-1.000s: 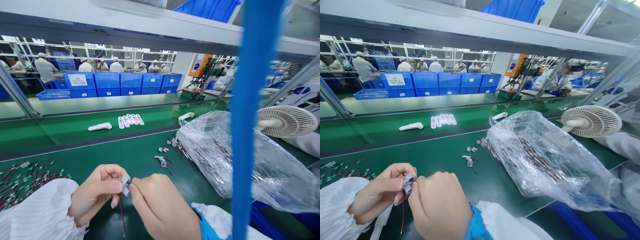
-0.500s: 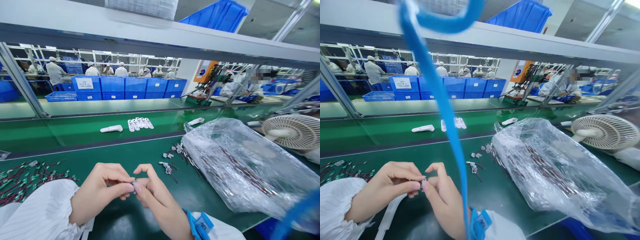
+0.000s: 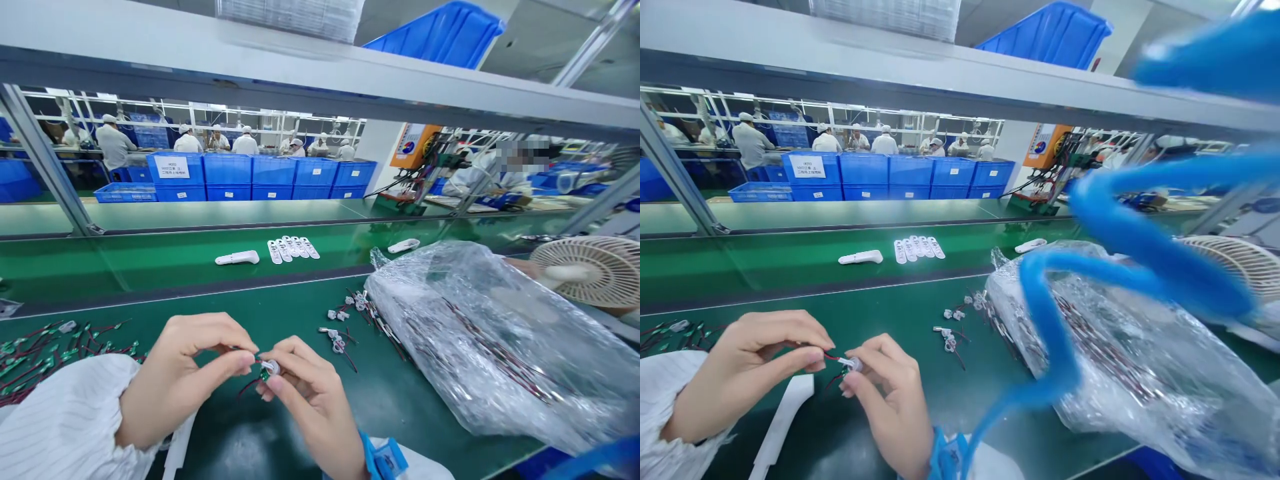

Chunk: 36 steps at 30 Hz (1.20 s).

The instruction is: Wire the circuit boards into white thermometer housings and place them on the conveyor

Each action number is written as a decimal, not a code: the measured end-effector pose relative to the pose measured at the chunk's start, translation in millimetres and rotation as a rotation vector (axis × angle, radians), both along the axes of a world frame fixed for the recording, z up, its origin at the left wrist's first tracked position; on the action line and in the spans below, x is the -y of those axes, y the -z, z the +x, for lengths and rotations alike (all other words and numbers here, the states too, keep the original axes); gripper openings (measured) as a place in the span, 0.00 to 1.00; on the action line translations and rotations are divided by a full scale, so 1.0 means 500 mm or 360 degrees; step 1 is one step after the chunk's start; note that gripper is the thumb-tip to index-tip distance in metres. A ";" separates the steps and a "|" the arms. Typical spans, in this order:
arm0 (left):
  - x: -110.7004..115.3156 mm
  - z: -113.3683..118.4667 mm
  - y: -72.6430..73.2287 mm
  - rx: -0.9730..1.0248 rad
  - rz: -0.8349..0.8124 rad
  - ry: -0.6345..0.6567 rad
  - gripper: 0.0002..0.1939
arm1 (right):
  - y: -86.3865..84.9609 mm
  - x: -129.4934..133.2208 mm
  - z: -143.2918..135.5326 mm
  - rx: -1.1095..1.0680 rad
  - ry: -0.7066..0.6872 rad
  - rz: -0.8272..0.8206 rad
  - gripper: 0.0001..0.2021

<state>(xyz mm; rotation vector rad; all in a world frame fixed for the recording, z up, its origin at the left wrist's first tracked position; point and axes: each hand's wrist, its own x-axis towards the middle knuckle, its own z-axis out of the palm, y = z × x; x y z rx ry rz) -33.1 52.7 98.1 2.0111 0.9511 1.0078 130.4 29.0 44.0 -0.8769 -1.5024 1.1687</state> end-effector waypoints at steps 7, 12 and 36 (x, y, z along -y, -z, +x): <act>-0.036 0.037 0.044 0.0067 -0.0259 0.0002 0.08 | 0.000 -0.042 0.011 0.0073 0.0071 -0.0058 0.06; -0.102 0.055 0.076 0.0146 -0.0277 -0.0181 0.06 | 0.022 -0.126 0.021 0.0136 0.0082 -0.0079 0.06; -0.679 0.252 0.281 -0.0751 0.0229 0.0170 0.09 | 0.225 -0.723 0.249 0.1582 -0.0199 0.0312 0.10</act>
